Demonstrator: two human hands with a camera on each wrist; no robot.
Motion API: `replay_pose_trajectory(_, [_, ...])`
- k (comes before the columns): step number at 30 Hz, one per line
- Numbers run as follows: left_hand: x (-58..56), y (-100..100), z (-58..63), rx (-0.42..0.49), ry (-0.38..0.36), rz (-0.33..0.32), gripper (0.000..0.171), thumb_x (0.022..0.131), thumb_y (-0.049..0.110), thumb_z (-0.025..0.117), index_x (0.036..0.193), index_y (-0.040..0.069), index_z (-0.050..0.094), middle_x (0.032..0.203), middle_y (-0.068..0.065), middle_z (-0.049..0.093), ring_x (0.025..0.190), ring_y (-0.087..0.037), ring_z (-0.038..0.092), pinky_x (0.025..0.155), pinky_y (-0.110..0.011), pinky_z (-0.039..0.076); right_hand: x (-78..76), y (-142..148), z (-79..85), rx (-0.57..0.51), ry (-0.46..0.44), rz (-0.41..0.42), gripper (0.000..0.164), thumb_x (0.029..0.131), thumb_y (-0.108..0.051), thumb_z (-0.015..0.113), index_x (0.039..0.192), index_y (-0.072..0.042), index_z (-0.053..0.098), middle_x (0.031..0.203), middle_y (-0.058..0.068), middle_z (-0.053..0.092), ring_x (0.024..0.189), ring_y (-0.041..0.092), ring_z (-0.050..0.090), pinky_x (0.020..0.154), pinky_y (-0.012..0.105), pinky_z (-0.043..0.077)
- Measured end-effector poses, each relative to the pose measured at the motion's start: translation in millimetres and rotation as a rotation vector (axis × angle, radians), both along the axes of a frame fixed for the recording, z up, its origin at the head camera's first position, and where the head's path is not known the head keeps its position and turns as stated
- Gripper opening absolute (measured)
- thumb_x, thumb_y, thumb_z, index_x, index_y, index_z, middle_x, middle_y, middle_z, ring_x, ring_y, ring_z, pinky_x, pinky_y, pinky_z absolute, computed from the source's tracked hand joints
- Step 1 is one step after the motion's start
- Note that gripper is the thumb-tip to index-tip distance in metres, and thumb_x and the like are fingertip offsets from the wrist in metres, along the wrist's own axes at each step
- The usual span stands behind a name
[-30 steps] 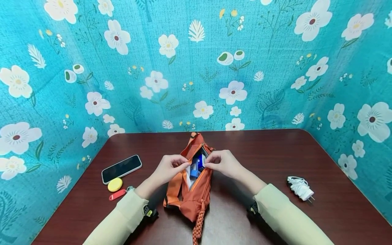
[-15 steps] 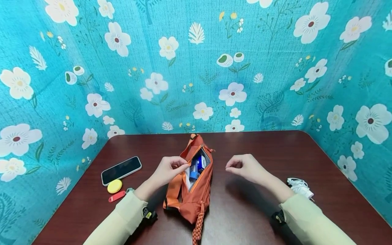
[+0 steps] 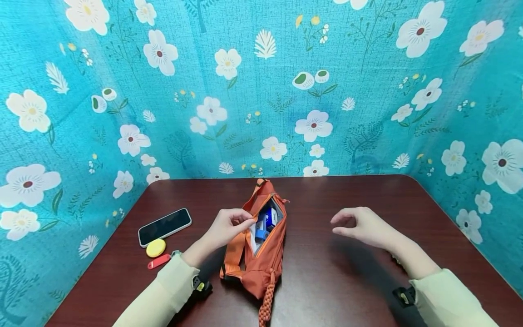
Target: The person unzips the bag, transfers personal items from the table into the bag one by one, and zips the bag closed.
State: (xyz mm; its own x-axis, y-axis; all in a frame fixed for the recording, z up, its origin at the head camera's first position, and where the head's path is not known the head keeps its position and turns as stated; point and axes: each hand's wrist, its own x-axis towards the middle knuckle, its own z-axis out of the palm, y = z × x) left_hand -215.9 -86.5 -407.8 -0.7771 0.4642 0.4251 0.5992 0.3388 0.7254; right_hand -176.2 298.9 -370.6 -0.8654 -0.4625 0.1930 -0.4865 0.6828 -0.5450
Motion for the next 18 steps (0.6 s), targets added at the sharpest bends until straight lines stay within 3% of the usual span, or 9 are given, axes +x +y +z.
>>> replay_pose_trajectory(7, [0.3, -0.7, -0.3, 0.000, -0.002, -0.003, 0.011, 0.092, 0.020, 0.069, 0.091, 0.010, 0.074, 0.073, 0.011, 0.063, 0.062, -0.009, 0.055, 0.053, -0.026, 0.049, 12.0, 23.6, -3.8, 0.022, -0.034, -0.090, 0.029, 0.081, -0.025, 0.080, 0.107, -0.015, 0.071, 0.103, 0.000, 0.069, 0.091, 0.010, 0.062, 0.068, 0.026, 0.053])
replay_pose_trajectory(14, [0.6, -0.6, 0.6, 0.001, 0.004, -0.004, 0.009, 0.092, 0.021, 0.070, 0.091, 0.012, 0.074, 0.074, 0.011, 0.064, 0.062, -0.009, 0.055, 0.054, -0.026, 0.049, 22.5, 53.3, -13.6, -0.001, -0.021, -0.154, 0.037, 0.082, -0.027, 0.079, 0.116, -0.015, 0.069, 0.110, 0.004, 0.068, 0.099, -0.006, 0.056, 0.071, 0.029, 0.053])
replay_pose_trajectory(18, [0.6, -0.7, 0.6, 0.002, 0.000, -0.005, 0.009, 0.091, 0.020, 0.070, 0.091, 0.012, 0.074, 0.074, 0.012, 0.064, 0.062, -0.009, 0.055, 0.054, -0.026, 0.050, 28.1, 71.0, -17.5, -0.058, -0.053, -0.185, 0.039, 0.085, -0.024, 0.076, 0.121, -0.013, 0.066, 0.115, 0.009, 0.066, 0.098, -0.008, 0.053, 0.066, 0.027, 0.051])
